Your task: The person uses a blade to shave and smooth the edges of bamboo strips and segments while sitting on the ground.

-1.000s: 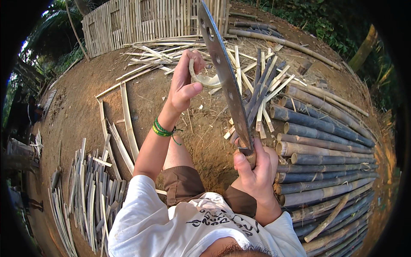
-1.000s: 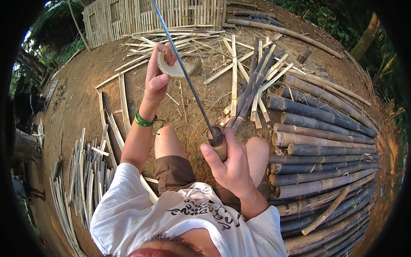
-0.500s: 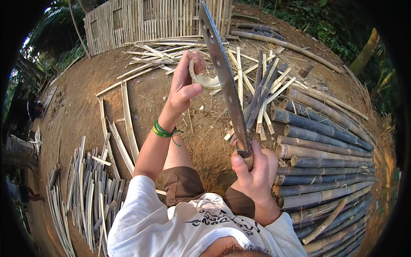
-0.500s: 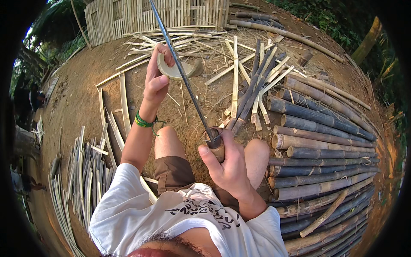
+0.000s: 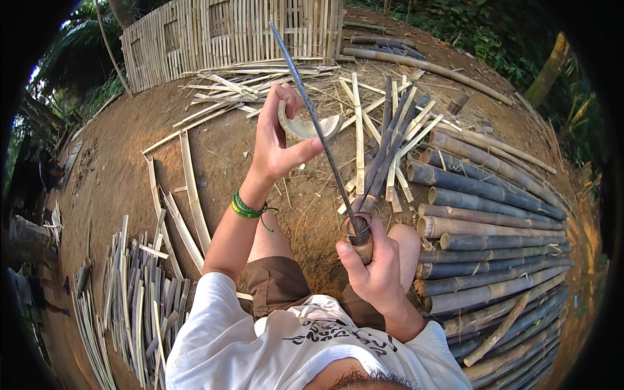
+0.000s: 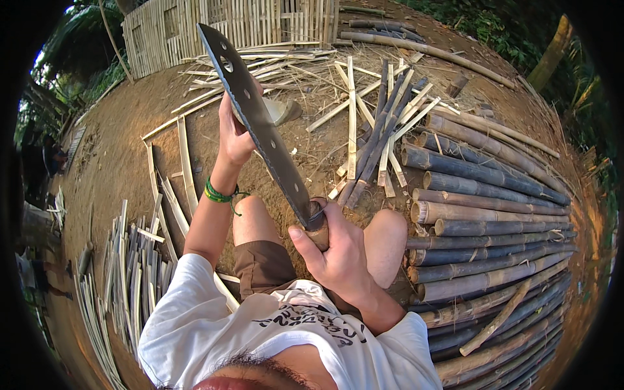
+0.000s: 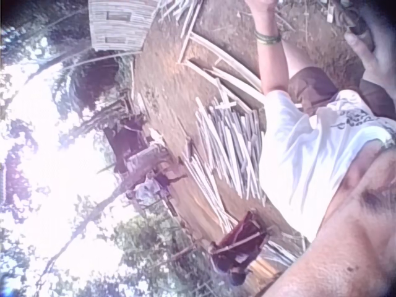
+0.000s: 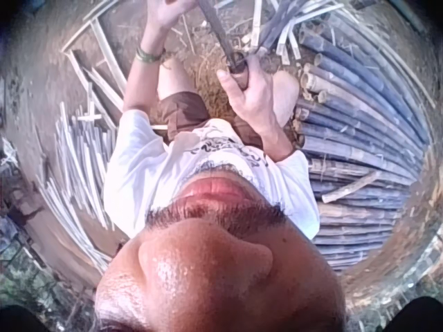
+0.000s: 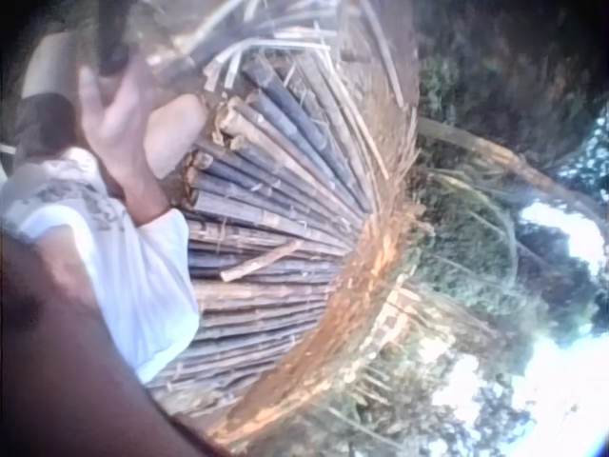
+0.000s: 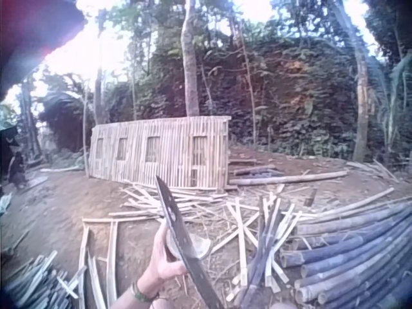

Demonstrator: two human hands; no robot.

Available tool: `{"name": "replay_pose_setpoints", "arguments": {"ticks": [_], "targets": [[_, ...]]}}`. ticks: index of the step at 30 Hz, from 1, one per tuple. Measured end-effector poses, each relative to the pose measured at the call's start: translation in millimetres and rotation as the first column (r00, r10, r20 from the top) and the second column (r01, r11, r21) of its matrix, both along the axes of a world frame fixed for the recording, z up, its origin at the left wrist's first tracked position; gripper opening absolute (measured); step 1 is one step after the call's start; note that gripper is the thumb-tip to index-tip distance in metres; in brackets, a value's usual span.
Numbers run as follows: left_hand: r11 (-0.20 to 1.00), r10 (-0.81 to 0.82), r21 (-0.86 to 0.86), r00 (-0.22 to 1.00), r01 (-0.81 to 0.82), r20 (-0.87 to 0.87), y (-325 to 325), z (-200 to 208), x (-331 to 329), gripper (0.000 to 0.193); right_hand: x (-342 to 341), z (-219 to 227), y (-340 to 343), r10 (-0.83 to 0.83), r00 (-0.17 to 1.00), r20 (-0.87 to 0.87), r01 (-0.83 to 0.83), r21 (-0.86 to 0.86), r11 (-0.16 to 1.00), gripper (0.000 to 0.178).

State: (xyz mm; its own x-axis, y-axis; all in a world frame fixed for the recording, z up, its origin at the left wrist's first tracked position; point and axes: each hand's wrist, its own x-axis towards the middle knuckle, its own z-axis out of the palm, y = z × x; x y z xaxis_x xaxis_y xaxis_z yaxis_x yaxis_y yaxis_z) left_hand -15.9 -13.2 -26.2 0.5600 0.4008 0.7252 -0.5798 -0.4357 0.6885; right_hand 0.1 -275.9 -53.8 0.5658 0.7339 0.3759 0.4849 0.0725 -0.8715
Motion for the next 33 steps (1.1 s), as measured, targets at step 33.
{"name": "replay_pose_setpoints", "arguments": {"ticks": [33], "targets": [[0.976, -0.187, -0.122, 0.980, 0.178, -0.067, 0, 8, -2, 0.061, 1, -3, -8, 0.025, 0.981, -0.194, -0.021, 0.023, 1.000, 0.037]]}}
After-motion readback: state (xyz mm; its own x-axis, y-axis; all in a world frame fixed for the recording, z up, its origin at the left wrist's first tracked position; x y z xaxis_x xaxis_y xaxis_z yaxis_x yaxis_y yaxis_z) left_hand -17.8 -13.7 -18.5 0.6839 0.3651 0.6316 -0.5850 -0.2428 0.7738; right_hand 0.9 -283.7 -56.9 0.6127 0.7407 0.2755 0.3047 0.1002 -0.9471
